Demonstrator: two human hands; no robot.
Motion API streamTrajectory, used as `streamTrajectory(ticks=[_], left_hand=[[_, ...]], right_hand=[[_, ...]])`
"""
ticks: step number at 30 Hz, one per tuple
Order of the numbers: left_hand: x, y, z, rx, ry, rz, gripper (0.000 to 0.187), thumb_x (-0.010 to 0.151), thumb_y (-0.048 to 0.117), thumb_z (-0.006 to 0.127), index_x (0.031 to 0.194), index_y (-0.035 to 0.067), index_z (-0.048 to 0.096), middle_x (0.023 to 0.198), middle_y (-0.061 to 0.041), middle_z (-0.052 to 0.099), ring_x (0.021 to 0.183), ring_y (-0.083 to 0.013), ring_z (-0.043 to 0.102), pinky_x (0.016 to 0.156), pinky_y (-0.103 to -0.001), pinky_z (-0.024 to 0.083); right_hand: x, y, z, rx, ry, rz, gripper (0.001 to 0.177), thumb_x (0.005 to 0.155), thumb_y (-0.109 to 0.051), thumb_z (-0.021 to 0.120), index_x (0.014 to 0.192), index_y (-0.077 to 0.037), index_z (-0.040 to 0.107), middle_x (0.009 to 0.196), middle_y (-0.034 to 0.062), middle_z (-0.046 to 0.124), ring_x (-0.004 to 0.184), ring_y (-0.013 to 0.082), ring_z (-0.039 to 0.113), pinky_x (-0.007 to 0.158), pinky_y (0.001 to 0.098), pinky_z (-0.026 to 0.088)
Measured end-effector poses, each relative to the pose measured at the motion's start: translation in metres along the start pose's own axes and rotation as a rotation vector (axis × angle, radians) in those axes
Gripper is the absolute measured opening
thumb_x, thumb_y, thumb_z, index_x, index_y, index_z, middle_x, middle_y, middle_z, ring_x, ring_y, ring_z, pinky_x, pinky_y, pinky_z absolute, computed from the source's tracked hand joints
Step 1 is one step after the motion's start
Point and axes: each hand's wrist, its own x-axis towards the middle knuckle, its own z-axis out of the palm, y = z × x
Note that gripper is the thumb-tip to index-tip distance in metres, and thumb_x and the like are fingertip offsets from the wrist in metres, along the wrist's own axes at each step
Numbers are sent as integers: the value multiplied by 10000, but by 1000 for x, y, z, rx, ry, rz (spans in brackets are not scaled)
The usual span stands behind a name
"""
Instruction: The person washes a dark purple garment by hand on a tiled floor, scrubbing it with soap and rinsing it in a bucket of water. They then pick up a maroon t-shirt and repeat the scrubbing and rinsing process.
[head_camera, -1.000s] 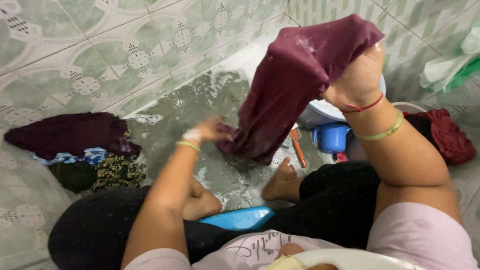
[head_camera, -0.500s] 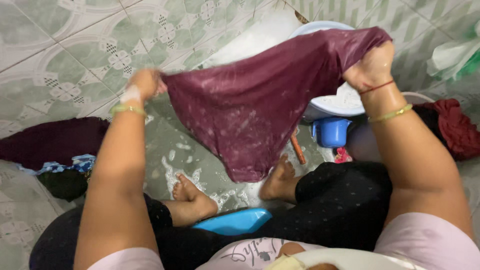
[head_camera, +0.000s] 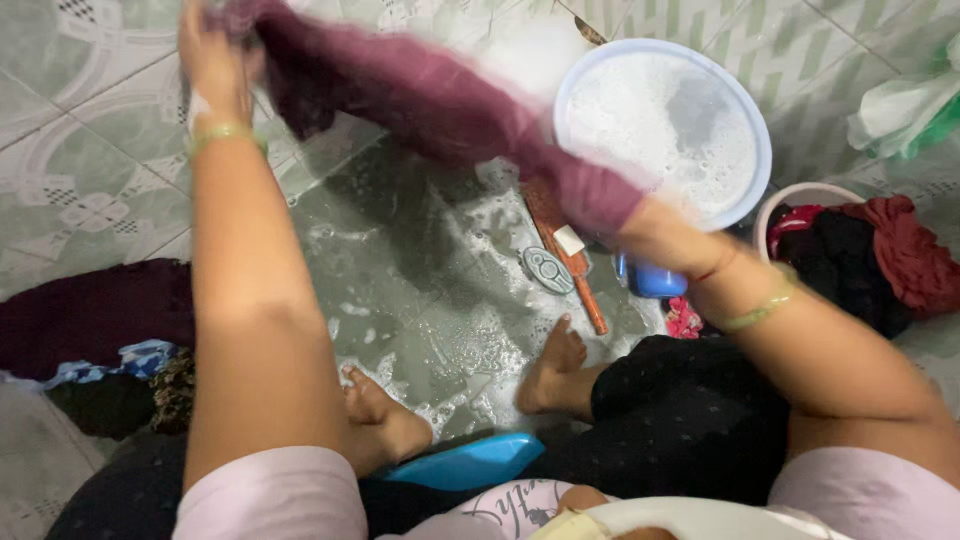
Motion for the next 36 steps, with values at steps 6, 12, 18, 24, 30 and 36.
streamTrajectory(ticks=[6,12,18,24,30,36], left_hand=[[-206,-87,81,67,-16,-362,501,1064,356,457,1353,-39,561,1309,-297,582,1196,-445,570,1024,-529,437],[-411,-34,87,197,-579,-68,571,1052,481,437,1394,33,529,1379,-210,531,1324,-360,487,1163,-505,372],[-459,-35,60,350,-651,198,829,951,572,472,1578,67,277,1609,-117,309,1529,-261,200,1273,-444,56],[-458,-31,63,478,-753,164,903,950,614,414,1608,77,107,1698,-77,88,1554,-217,87,1263,-431,23],[-457,-32,62,394,-702,117,896,915,580,486,1608,100,182,1683,-71,181,1548,-211,157,1274,-438,48],[-462,-37,66,323,-609,139,879,899,550,531,1593,86,254,1658,-91,261,1539,-236,202,1271,-458,89]], right_hand=[[21,-75,248,604,-577,-22,287,866,-125,586,1102,4,684,1098,235,695,1047,376,670,939,474,514],[19,39,403,14,-572,423,242,877,-201,624,1016,-59,761,1107,191,732,1033,376,712,884,500,565],[-41,85,415,-27,-216,1055,498,886,-384,667,1225,-19,655,1229,254,652,1160,431,607,976,547,496],[-62,81,419,190,-200,1245,539,908,-460,675,1183,3,656,1211,286,613,1083,471,598,891,559,486],[28,14,434,211,-20,659,183,1002,-185,629,1118,-105,746,1238,104,736,1116,305,652,1042,394,528],[119,-6,369,408,50,283,560,767,-358,811,1241,-77,713,1410,178,597,1376,415,497,1144,519,395]])
